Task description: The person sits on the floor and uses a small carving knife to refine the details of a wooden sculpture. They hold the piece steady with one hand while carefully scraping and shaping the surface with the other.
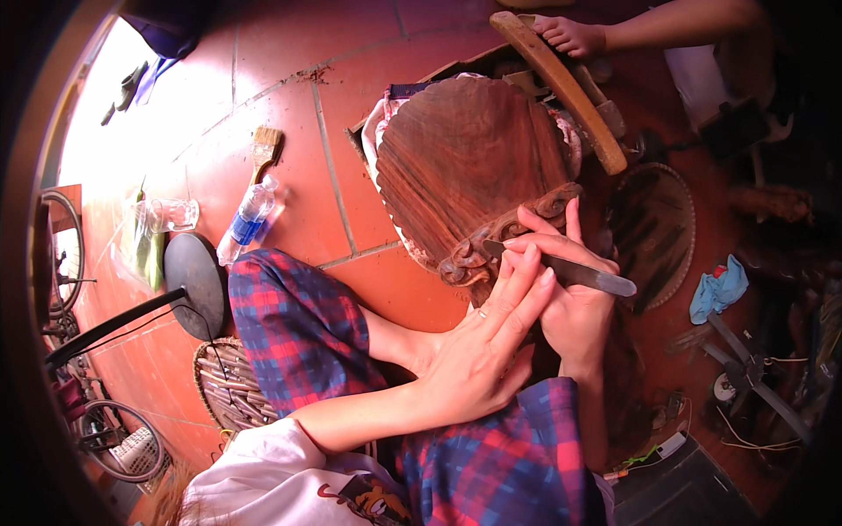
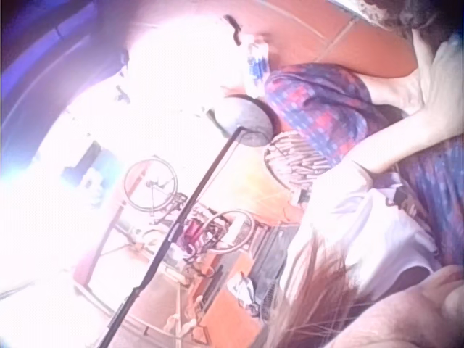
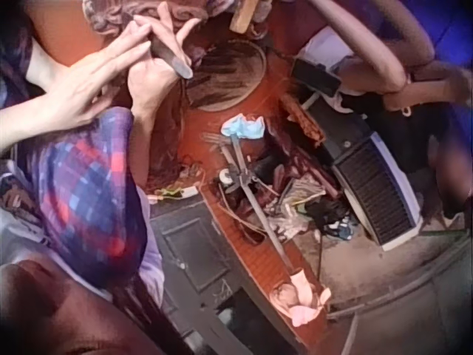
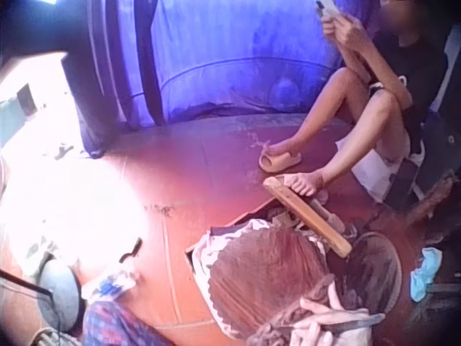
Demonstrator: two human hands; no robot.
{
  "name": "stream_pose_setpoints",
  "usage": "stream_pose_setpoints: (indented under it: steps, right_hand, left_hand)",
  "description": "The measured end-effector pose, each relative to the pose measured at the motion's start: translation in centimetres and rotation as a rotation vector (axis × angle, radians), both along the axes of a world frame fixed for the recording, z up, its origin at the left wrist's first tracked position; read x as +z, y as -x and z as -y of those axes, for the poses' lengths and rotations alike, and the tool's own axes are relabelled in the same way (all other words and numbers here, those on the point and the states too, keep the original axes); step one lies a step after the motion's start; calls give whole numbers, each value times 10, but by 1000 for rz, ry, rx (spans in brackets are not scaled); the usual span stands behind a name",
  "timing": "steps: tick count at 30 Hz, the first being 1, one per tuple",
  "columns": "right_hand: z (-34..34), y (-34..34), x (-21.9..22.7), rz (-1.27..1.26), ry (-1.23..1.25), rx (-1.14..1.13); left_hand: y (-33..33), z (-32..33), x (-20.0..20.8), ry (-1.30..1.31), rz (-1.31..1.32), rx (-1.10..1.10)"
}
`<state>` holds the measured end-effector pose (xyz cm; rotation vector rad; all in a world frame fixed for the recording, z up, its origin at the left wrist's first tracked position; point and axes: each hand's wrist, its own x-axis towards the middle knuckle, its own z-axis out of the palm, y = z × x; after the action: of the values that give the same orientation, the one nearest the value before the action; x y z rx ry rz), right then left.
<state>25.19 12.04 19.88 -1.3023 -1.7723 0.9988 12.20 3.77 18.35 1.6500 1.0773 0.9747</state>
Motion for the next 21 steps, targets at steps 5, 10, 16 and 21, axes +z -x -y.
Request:
stream_pose_setpoints:
  steps: [5, 10, 16, 21]
  right_hand:
    - [0, -5, 3, 101, -95, 167]
    - [-3, -1, 6, 2, -19, 69]
    - [-3, 2, 4, -43, 27, -22]
    - [0, -1, 12, 71, -11, 143]
  left_hand:
    - [2, 4, 0, -24, 10, 4]
    - [-2, 1, 7, 19, -14, 76]
    - [5, -4, 6, 11, 9, -14]
    - [7, 11, 13, 42, 44, 70]
